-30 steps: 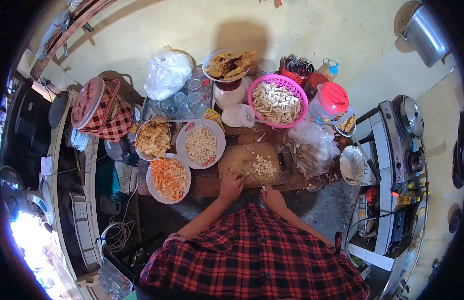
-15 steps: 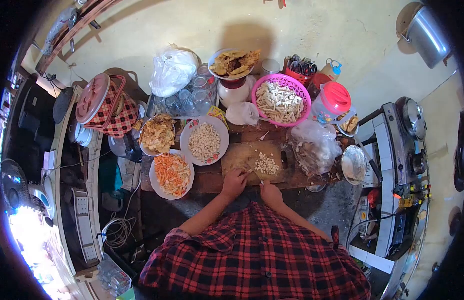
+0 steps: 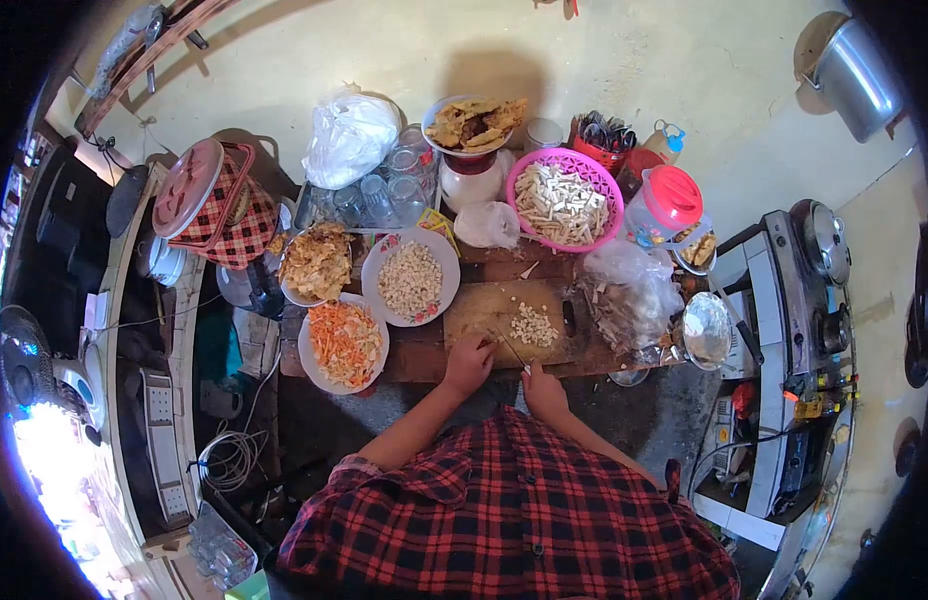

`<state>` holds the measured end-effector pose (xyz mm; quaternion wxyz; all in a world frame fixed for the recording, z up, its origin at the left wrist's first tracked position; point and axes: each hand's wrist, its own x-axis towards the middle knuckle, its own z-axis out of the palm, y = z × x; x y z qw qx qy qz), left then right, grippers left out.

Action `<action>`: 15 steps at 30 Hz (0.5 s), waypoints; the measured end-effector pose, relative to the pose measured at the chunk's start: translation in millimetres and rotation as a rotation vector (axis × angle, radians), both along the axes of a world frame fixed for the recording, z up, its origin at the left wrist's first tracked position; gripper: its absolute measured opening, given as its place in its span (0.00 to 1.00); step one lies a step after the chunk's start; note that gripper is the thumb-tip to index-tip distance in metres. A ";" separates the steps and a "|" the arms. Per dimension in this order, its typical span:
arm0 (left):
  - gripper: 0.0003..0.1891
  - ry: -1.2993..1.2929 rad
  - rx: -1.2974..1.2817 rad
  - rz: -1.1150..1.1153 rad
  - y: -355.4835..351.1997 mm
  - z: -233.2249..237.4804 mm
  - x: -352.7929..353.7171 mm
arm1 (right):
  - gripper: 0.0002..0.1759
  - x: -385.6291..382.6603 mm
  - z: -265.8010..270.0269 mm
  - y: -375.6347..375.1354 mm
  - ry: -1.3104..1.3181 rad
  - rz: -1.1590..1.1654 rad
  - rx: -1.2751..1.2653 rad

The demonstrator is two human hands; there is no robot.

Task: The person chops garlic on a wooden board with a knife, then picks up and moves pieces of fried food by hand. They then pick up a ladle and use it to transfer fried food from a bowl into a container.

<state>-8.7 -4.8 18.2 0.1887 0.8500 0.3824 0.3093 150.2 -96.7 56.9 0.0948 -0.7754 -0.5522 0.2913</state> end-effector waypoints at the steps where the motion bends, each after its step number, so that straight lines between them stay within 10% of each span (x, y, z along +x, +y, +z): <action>1: 0.11 -0.004 -0.020 0.000 0.1 -1.4 0.3 | 0.18 -0.2 -0.1 0.5 0.003 -0.004 -0.017; 15: 0.11 -0.013 -0.047 -0.013 -0.6 1.3 -1.9 | 0.17 -4.1 -21.4 3.9 -0.015 -0.017 0.054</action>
